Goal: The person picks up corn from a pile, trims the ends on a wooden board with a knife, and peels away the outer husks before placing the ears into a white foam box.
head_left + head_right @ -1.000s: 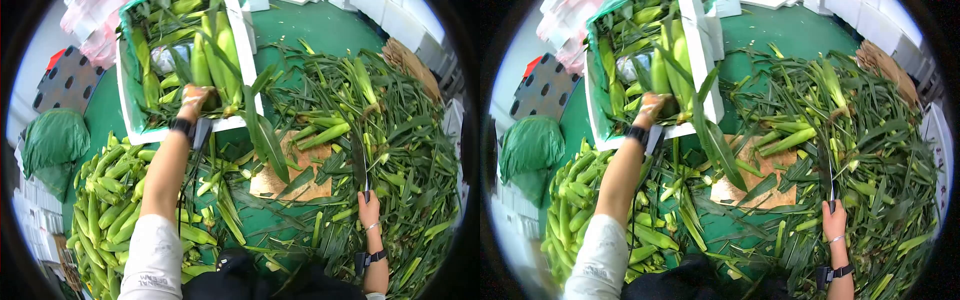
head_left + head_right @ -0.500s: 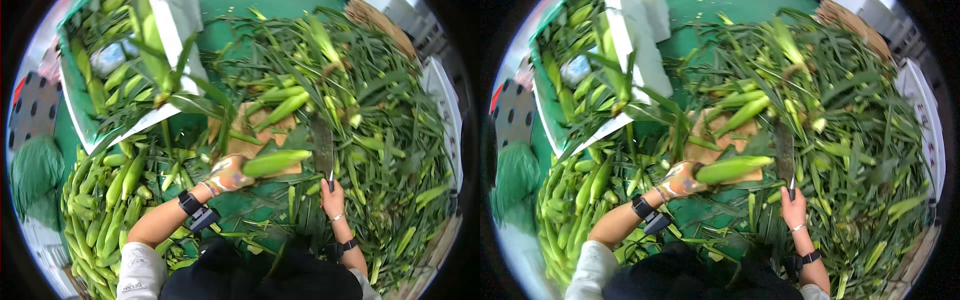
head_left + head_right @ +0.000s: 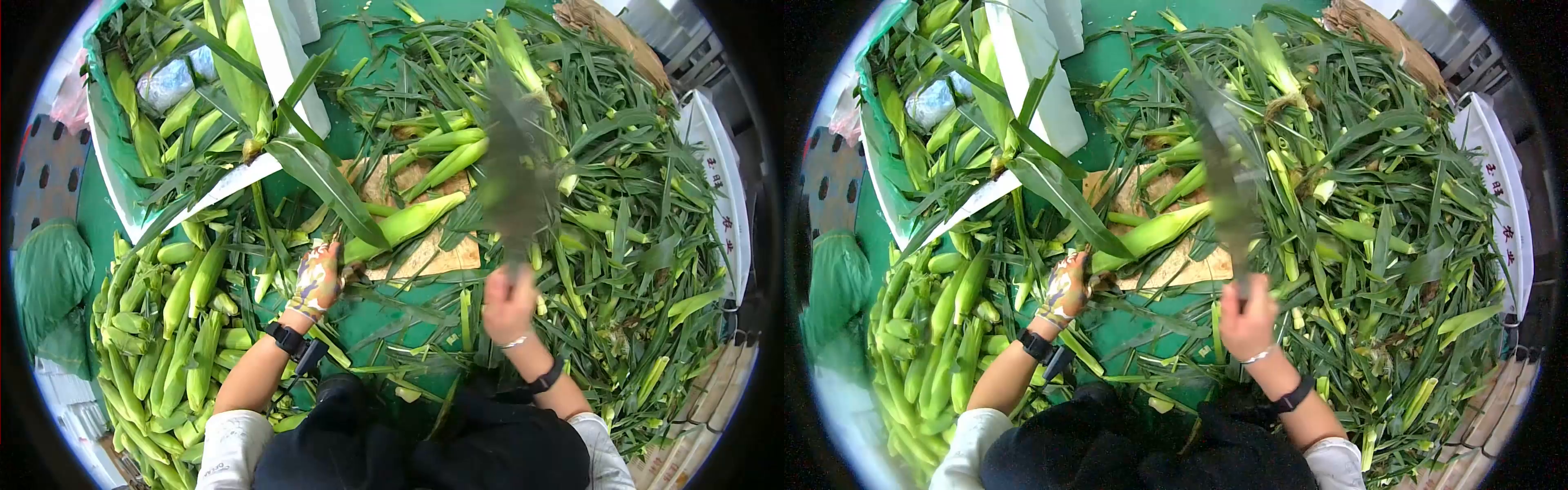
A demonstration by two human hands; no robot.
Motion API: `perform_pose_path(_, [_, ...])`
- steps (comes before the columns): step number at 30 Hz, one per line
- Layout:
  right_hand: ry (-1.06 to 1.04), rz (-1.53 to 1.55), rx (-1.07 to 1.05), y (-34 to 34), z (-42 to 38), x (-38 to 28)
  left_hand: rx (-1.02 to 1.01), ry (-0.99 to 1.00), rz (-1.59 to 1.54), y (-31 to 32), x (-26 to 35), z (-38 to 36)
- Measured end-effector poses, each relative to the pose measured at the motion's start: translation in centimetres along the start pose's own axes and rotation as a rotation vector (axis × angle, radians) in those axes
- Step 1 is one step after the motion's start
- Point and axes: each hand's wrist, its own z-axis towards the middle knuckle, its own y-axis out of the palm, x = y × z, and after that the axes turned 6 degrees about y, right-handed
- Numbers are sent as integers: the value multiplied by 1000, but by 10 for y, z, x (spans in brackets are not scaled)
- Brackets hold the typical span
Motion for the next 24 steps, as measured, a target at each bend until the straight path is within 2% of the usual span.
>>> perform_pose_path(1, [108,-157,-107,10,-8,6,4,5,0,-2,-2,-3])
perform_pose_path(2, [109,-158,-97,11,-14,20,33,7,-69,-6,-4,-5])
perform_pose_path(4, [299,-582,-318,2,-15,43,37,-34,-217,-23,1,-6])
perform_pose_path(5, [289,-583,-319,-1,-10,42,62,-42,-373,-31,8,-12])
perform_pose_path(7, [260,-619,-357,-3,-12,37,220,-43,-467,-12,17,-39])
perform_pose_path(8, [236,-642,-341,-1,-7,34,280,-170,-585,-10,31,-41])
perform_pose_path(9, [234,-649,-344,1,-3,30,258,-319,-734,-12,43,-42])
perform_pose_path(11, [184,-711,-391,3,9,23,80,-592,-961,-29,72,-39])
perform_pose_path(12, [152,-761,-414,9,13,25,50,-541,-962,-29,79,-39])
perform_pose_path(13, [145,-761,-408,11,21,25,28,-484,-959,-33,85,-36])
perform_pose_path(16, [14,-891,-393,10,36,29,105,-798,-1198,-71,89,-32])
perform_pose_path(17, [-31,-892,-379,6,39,34,11,-931,-1278,-86,81,-32])
perform_pose_path(18, [-67,-904,-359,2,38,37,51,-968,-1272,-86,75,-37])
perform_pose_path(19, [-105,-922,-345,-3,36,39,96,-918,-1320,-72,61,-54])
perform_pose_path(21, [72,-946,-303,-20,47,54,-77,-920,-1165,-87,50,-65])
perform_pose_path(23, [288,-966,-203,-47,61,64,192,-951,-1551,-77,41,-101])
perform_pose_path(24, [284,-922,-152,-56,61,73,-16,-897,-1686,-51,27,-119])
